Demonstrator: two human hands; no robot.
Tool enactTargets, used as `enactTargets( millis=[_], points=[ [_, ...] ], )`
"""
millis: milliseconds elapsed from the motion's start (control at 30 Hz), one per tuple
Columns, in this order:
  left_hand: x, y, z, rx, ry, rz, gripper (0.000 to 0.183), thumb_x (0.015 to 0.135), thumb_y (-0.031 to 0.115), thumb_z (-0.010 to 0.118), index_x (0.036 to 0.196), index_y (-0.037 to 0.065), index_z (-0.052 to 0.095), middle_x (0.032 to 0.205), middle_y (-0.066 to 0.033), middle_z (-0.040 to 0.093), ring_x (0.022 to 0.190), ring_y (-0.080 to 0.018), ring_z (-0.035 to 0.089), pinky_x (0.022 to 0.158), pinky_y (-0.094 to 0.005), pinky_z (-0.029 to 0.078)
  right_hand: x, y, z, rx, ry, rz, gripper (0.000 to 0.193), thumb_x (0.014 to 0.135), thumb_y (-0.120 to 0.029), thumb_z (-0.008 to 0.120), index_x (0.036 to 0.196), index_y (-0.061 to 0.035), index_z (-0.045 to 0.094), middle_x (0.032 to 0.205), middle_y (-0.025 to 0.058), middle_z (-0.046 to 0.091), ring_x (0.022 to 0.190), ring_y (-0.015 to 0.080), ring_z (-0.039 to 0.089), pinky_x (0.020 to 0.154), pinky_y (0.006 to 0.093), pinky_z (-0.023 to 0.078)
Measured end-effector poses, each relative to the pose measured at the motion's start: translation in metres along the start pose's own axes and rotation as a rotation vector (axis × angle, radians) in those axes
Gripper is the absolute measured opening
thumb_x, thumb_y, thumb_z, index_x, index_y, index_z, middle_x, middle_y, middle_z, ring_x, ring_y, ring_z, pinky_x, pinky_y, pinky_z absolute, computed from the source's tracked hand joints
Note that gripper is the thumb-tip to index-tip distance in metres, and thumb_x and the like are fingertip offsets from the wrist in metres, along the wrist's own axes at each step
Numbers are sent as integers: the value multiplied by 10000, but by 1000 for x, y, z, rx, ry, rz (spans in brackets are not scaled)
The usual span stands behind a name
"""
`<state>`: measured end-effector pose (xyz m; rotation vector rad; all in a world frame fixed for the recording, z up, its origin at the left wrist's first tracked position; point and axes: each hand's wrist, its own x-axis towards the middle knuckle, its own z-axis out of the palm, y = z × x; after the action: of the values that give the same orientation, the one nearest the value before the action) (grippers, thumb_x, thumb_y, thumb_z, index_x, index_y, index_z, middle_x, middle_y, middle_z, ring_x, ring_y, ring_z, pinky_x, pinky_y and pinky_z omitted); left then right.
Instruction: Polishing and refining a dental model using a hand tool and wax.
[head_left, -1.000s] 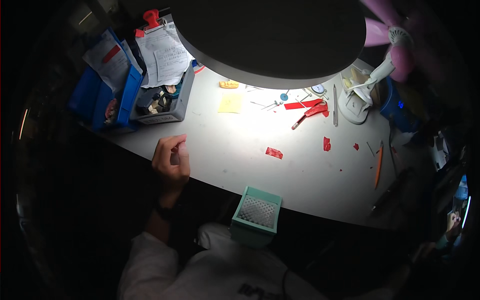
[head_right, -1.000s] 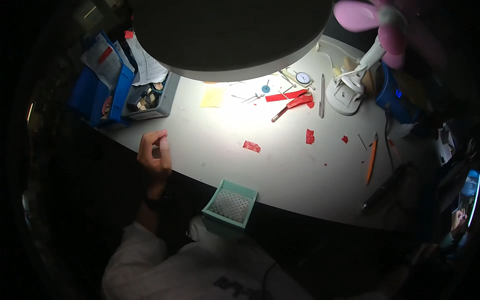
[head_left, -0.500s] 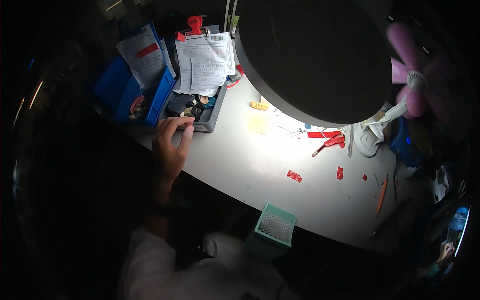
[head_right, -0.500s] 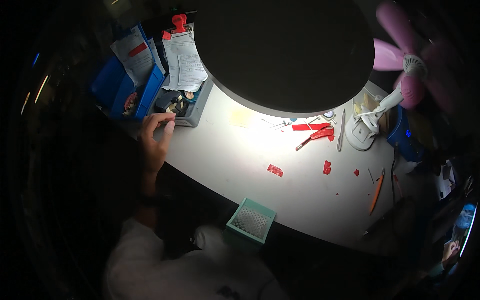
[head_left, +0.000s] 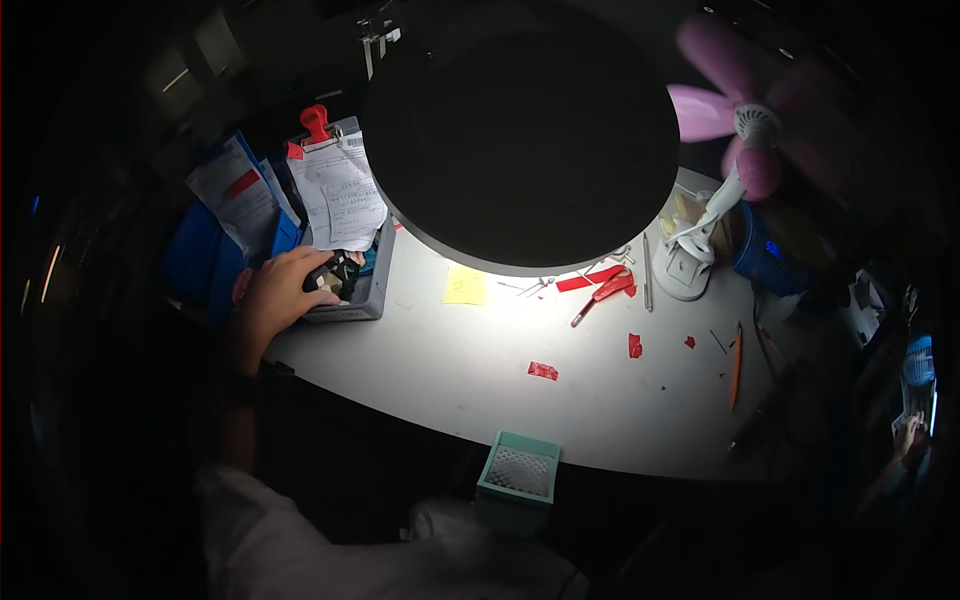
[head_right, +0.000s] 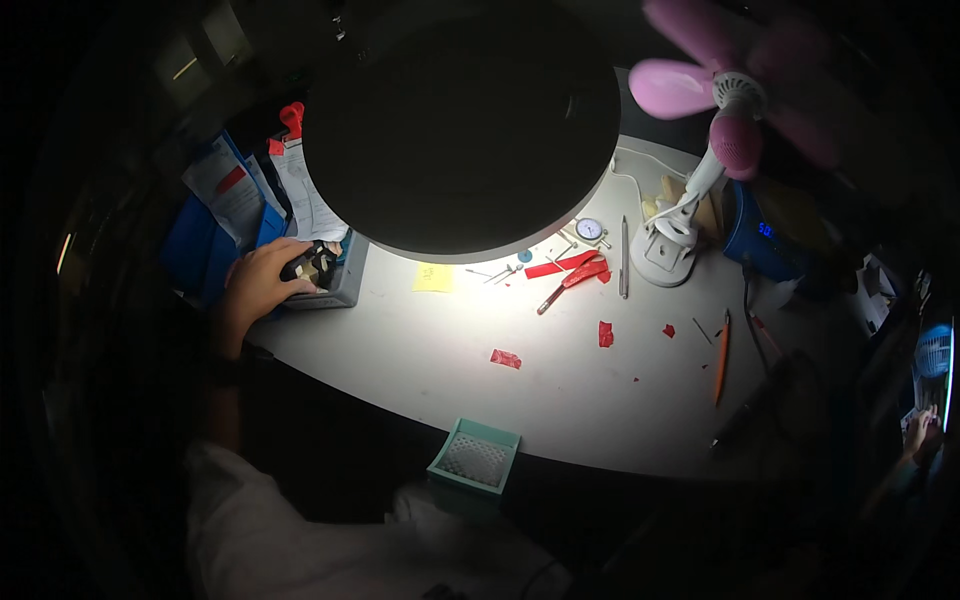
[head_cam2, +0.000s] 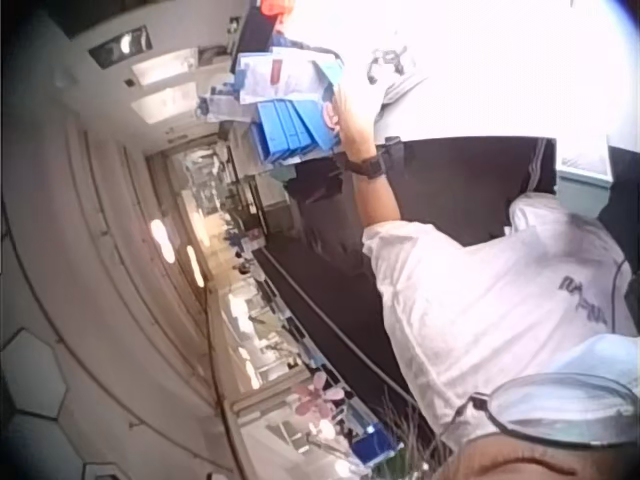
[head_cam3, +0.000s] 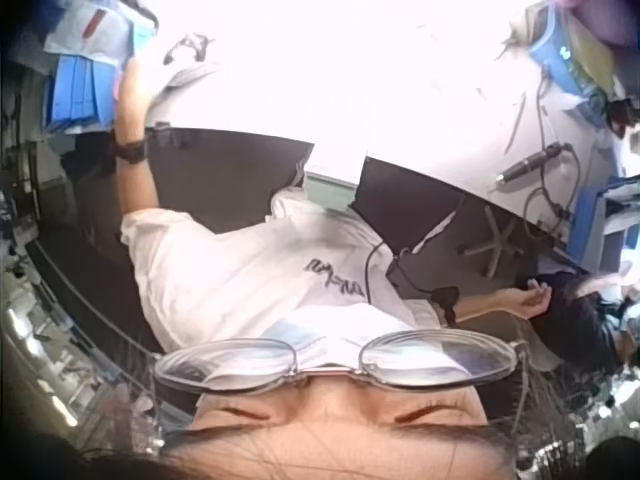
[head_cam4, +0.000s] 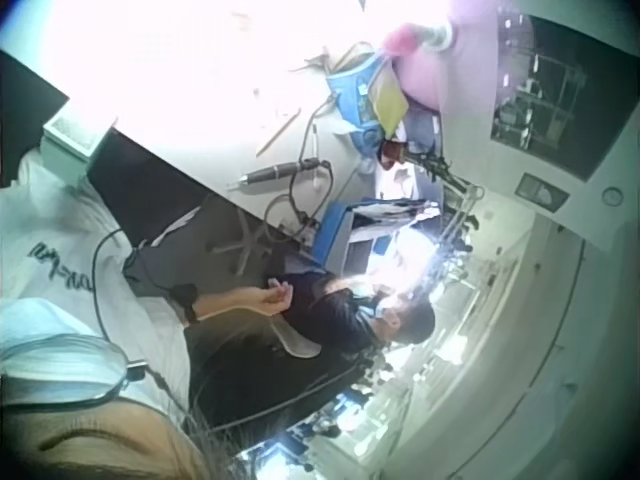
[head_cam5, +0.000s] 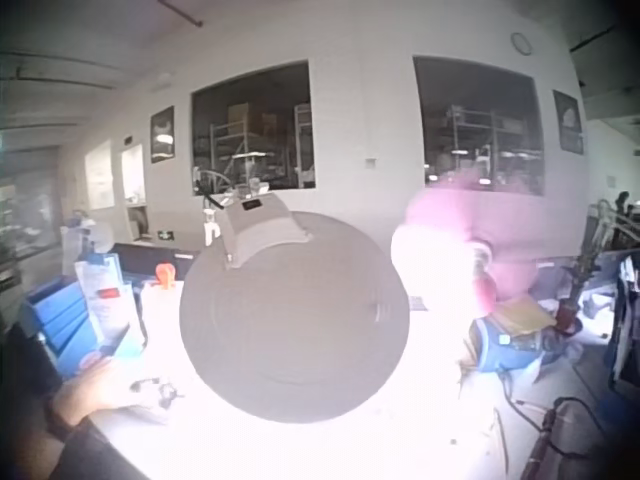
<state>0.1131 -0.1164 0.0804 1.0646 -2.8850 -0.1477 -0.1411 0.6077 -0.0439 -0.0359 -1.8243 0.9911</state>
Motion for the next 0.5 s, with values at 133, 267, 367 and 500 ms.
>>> enactTargets(
  millis=[133,267,367,500],
  points=[
    [5,-9,-4,98,7,44,687,721,232,879,1331,40,628,1305,-119,656,1216,-324,621,1037,-423,480,-27,-23,2,134,-118,79,226,971,-111,640,1081,86,661,934,209,712,690,236,647,616,339,547],
    [33,-11,5,55,-95,169,659,685,205,849,1271,-7,633,1217,-222,672,1150,-397,628,1007,-438,492,-43,-34,-5,139,-90,165,192,964,-49,624,1071,106,662,953,215,720,699,225,642,633,335,548],
    [25,-47,10,-78,40,196,527,667,116,741,1166,-6,624,955,-232,721,930,-405,703,837,-457,544,-57,-60,4,217,-214,468,148,970,-37,661,1089,44,698,887,110,713,702,131,641,650,266,536],
    [7,-103,9,-399,103,129,681,783,-15,659,1430,57,459,1153,-220,699,1036,-294,691,906,-400,538,-68,-82,-16,64,-596,504,256,1026,-198,508,1128,-40,681,979,150,695,875,285,681,851,426,518]
  ],
)
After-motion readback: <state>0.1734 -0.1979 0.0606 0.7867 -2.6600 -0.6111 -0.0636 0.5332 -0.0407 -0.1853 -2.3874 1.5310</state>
